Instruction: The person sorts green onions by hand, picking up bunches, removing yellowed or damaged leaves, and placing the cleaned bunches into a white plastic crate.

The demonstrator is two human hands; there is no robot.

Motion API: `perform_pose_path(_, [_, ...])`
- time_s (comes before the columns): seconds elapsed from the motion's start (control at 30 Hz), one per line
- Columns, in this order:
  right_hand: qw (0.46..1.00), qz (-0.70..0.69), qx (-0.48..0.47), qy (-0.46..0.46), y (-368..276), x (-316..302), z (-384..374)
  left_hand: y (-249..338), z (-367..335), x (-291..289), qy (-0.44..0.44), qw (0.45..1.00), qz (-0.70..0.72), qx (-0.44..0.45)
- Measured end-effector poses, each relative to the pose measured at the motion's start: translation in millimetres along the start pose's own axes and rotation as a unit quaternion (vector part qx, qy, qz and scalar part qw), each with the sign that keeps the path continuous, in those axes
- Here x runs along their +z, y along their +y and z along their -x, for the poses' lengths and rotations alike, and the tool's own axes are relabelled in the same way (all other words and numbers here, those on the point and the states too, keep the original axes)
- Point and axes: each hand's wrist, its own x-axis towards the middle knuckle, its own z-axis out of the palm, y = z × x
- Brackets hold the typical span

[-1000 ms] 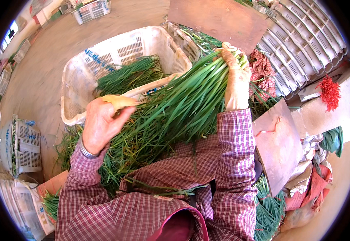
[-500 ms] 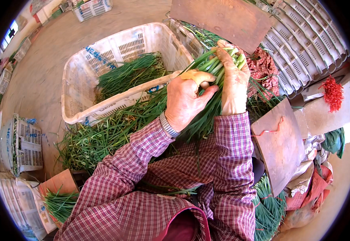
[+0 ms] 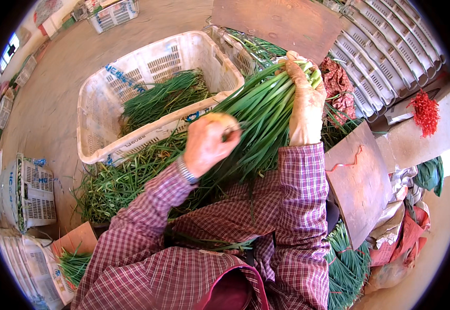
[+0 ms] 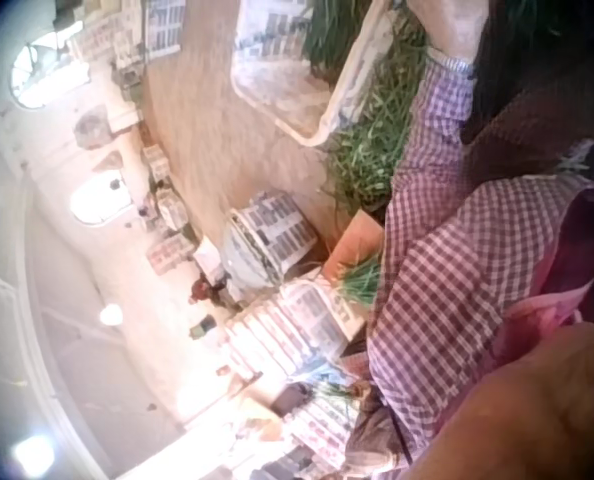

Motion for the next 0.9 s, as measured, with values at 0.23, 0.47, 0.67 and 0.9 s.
perform_pose_path(0.23, [0.986, 0.162, -0.038, 0.005, -40.6, -26.4, -5.4, -102.4, 88.7, -81.9, -0.287, 0.92, -0.252, -0.091])
perform_pose_path(0.47, [0.956, -0.098, -0.18, -0.212, -127.0, -93.7, 1.9, -103.4, 98.1, -125.5, -0.314, 0.917, -0.182, -0.164])
perform_pose_path(0.67, [0.931, -0.153, -0.101, -0.316, -91.0, -184.8, 66.3, -97.5, 101.9, -111.0, -0.263, 0.944, -0.105, -0.17])
perform_pose_path(0.9, [0.876, -0.194, -0.086, -0.432, -97.1, -222.3, 71.7, -77.0, 61.9, -118.8, -0.225, 0.918, 0.041, -0.323])
